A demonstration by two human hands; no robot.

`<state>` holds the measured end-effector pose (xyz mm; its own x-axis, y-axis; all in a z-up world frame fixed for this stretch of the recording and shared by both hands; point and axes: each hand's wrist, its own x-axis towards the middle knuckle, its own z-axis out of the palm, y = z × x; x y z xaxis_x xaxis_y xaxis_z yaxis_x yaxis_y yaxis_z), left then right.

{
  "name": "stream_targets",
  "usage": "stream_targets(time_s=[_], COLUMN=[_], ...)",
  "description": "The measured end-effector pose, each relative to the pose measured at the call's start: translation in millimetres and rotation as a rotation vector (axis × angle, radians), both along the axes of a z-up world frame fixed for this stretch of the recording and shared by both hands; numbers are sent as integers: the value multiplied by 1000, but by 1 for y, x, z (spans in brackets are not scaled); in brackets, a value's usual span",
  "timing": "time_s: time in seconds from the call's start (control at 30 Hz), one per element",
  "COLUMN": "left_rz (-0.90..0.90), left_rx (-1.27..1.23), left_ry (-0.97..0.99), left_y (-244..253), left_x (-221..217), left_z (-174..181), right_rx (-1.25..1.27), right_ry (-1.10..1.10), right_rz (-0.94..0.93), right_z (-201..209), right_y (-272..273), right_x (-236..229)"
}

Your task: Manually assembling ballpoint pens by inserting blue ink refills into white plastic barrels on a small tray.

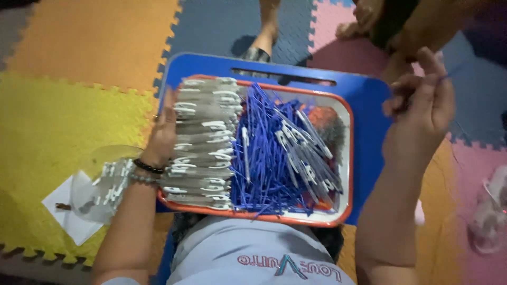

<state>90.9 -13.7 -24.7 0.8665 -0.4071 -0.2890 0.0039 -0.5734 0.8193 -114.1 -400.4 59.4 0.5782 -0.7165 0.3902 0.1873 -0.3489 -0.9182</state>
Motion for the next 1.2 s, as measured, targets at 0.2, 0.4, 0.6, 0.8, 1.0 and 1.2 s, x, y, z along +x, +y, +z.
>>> stream_targets(time_s=[0.2,0.4,0.6,0.8,1.0,1.2], left_rz=[-115,-158,-193,-176,-28,13], left_rx=[-167,-284,-375,-645,-891,-869], left_ry=[-927,-848,-623,-255,332,407], left_y=[-10,-36,-29,-38,-60,-62], left_x=[-11,-46,-70,-97,-116,-119], left_z=[-38,-36,-38,-6,-27,-32], right_rx=[-413,-976,-767,-396,-47,44], right_ry=[477,637,742,676,568,562], right_rz=[525,331,498,419,564,676], right_z=[-64,-159,-140,-104,-100,-108], right_y=[113,178,174,149,155,153], right_x=[-17,9,4,-12,-45,-47])
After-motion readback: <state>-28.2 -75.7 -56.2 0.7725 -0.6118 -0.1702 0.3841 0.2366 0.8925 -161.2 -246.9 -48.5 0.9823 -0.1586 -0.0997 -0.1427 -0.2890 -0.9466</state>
